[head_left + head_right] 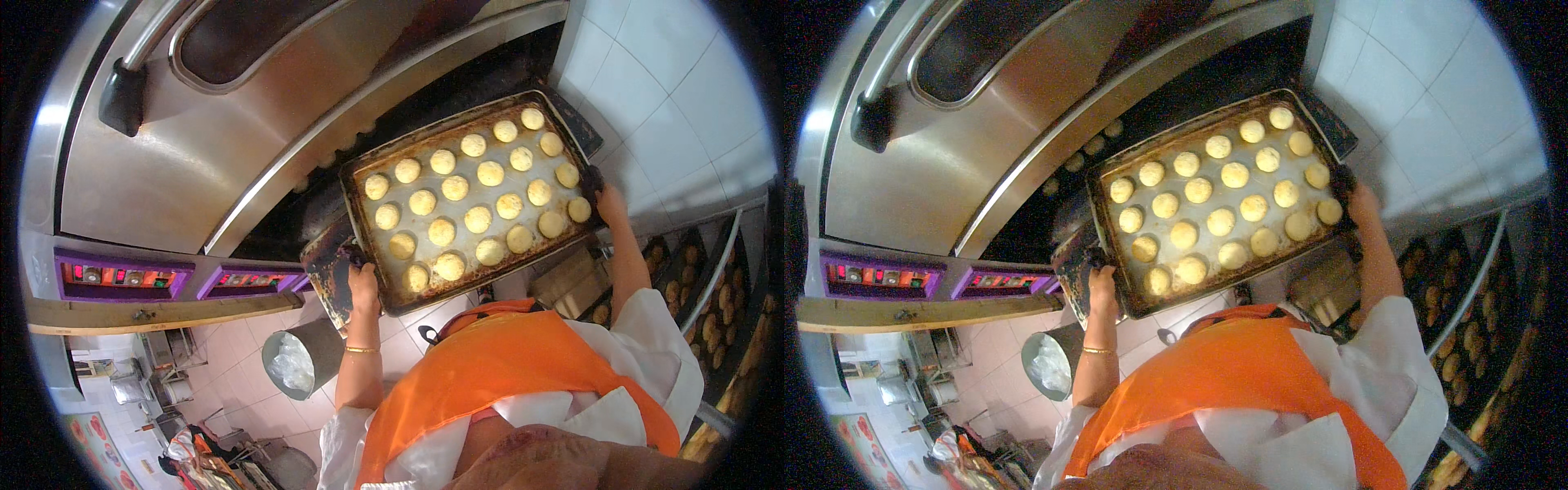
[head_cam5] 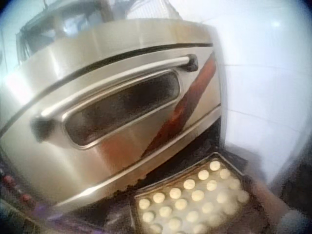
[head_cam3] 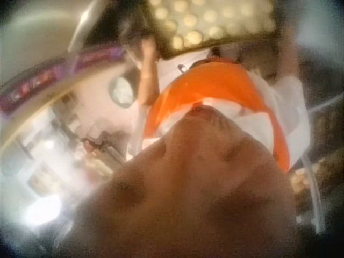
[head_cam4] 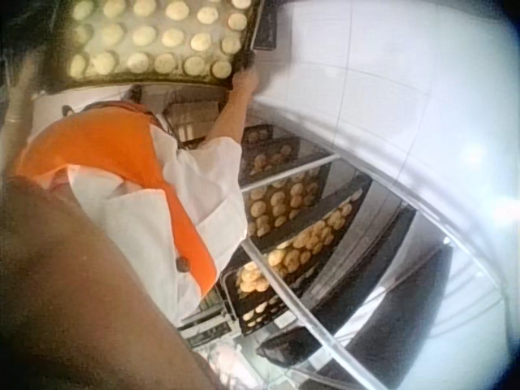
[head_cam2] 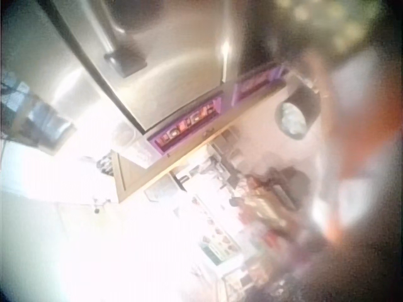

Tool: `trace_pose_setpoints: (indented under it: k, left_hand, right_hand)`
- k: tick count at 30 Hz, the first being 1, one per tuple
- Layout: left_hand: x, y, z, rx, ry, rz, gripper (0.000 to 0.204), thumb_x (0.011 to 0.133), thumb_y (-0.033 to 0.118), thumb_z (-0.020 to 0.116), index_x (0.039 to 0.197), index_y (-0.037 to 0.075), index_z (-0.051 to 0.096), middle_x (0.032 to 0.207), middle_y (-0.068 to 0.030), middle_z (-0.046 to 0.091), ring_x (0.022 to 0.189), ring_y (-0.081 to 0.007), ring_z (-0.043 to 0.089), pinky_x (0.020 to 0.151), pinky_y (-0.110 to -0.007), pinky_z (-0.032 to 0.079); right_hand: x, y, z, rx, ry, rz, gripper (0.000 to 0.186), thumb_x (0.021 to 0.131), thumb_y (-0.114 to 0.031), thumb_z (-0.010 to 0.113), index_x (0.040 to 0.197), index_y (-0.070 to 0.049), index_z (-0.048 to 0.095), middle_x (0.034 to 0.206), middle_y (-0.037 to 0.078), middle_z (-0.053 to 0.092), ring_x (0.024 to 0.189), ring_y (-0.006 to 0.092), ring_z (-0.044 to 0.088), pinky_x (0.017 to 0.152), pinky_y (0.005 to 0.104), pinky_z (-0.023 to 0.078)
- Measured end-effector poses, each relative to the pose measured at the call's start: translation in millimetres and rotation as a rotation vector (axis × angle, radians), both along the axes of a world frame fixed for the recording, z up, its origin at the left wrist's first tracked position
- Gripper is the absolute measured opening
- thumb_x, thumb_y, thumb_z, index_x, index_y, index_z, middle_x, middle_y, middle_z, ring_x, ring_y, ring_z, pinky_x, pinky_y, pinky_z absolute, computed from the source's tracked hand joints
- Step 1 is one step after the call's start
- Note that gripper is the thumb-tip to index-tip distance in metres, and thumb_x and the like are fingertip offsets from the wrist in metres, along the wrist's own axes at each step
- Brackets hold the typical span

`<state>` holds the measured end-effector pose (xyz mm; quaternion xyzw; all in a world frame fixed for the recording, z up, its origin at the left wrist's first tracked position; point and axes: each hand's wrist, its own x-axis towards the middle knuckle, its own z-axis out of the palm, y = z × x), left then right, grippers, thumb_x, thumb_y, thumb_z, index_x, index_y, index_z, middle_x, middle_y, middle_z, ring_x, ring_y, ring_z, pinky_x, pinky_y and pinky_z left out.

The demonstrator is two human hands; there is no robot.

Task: The person opens an oven door and uses a cloth to pull out a tray of baked goods, then pushes it back in and closes the door.

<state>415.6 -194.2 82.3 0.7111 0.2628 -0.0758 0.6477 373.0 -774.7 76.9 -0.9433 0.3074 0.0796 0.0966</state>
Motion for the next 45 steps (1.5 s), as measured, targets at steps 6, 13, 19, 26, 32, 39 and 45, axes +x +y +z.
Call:
trace_pose_setpoints:
  k: [6, 13, 19, 26, 32, 39, 45]
  left_hand:
    - [27.2, -43.6, 0.9, 0.134, -0.017, -0.111, 0.032, 0.079, 0.007, 0.05, 0.108, -0.006, 0.055, 0.099, -0.0149, 0.063, 0.089, -0.0217, 0.058, 0.08, -0.032, 0.045]
    - [105.9, -103.1, -54.4, 0.507, -0.131, -0.376, 0.029, 0.083, 0.013, 0.047, 0.102, -0.006, 0.059, 0.097, -0.0227, 0.063, 0.092, -0.035, 0.06, 0.08, -0.038, 0.046]
    - [165.7, -152.9, 37.4, 0.707, -0.186, -0.461, 0.03, 0.084, 0.016, 0.048, 0.093, -0.01, 0.06, 0.094, -0.033, 0.06, 0.094, -0.0449, 0.058, 0.082, -0.045, 0.047]
    - [94.3, -159.3, 65.2, -0.1, -0.459, -0.154, 0.025, 0.088, 0.011, 0.047, 0.105, -0.006, 0.056, 0.097, -0.0118, 0.063, 0.09, -0.0204, 0.056, 0.083, -0.034, 0.043]
    - [8.8, -111.2, 85.1, -0.404, -0.186, 0.135, 0.018, 0.085, 0.011, 0.054, 0.097, -0.003, 0.057, 0.092, -0.0047, 0.06, 0.089, -0.0151, 0.054, 0.082, -0.027, 0.041]
    - [-26.4, -55.9, 93.5, -0.581, -0.274, 0.364, 0.021, 0.086, 0.007, 0.052, 0.105, 0.0, 0.054, 0.102, -0.0079, 0.062, 0.091, -0.0199, 0.059, 0.081, -0.032, 0.047]
    - [-50.9, -29.8, 82.0, -0.677, -0.304, 0.425, 0.024, 0.086, 0.006, 0.052, 0.108, -0.002, 0.053, 0.107, -0.0094, 0.059, 0.097, -0.0213, 0.058, 0.085, -0.033, 0.046]
  right_hand:
    - [-44.0, -45.4, -37.6, -0.103, 0.015, -0.105, 0.03, 0.094, -0.025, 0.05, 0.1, 0.004, 0.057, 0.091, 0.023, 0.062, 0.084, 0.0394, 0.059, 0.072, 0.0473, 0.049]
    - [-93.5, -126.7, -64.9, -0.256, 0.153, 0.011, 0.037, 0.092, -0.03, 0.05, 0.096, 0.006, 0.06, 0.094, 0.027, 0.062, 0.088, 0.0428, 0.059, 0.076, 0.0489, 0.048]
    - [-106.9, -118.7, -66.1, -0.154, 0.099, -0.089, 0.039, 0.091, -0.03, 0.051, 0.09, 0.008, 0.061, 0.09, 0.03, 0.061, 0.09, 0.043, 0.058, 0.076, 0.0505, 0.047]
    - [-64.4, -49.5, -34.4, -0.055, 0.017, -0.124, 0.046, 0.086, -0.034, 0.056, 0.089, 0.012, 0.062, 0.09, 0.03, 0.061, 0.086, 0.0433, 0.06, 0.076, 0.0493, 0.048]
    - [-19.9, -28.8, -28.6, -0.013, -0.013, -0.118, 0.046, 0.085, -0.037, 0.054, 0.084, 0.009, 0.065, 0.092, 0.03, 0.062, 0.089, 0.0444, 0.059, 0.077, 0.0493, 0.047]
    - [-25.8, -46.5, -49.4, 0.014, -0.044, -0.064, 0.048, 0.084, -0.037, 0.056, 0.097, 0.009, 0.061, 0.092, 0.03, 0.062, 0.086, 0.0435, 0.061, 0.077, 0.0511, 0.048]
    - [-52.4, -55.7, -80.2, -0.061, 0.002, -0.019, 0.049, 0.083, -0.039, 0.056, 0.093, 0.008, 0.062, 0.092, 0.03, 0.062, 0.089, 0.0455, 0.059, 0.079, 0.0478, 0.046]
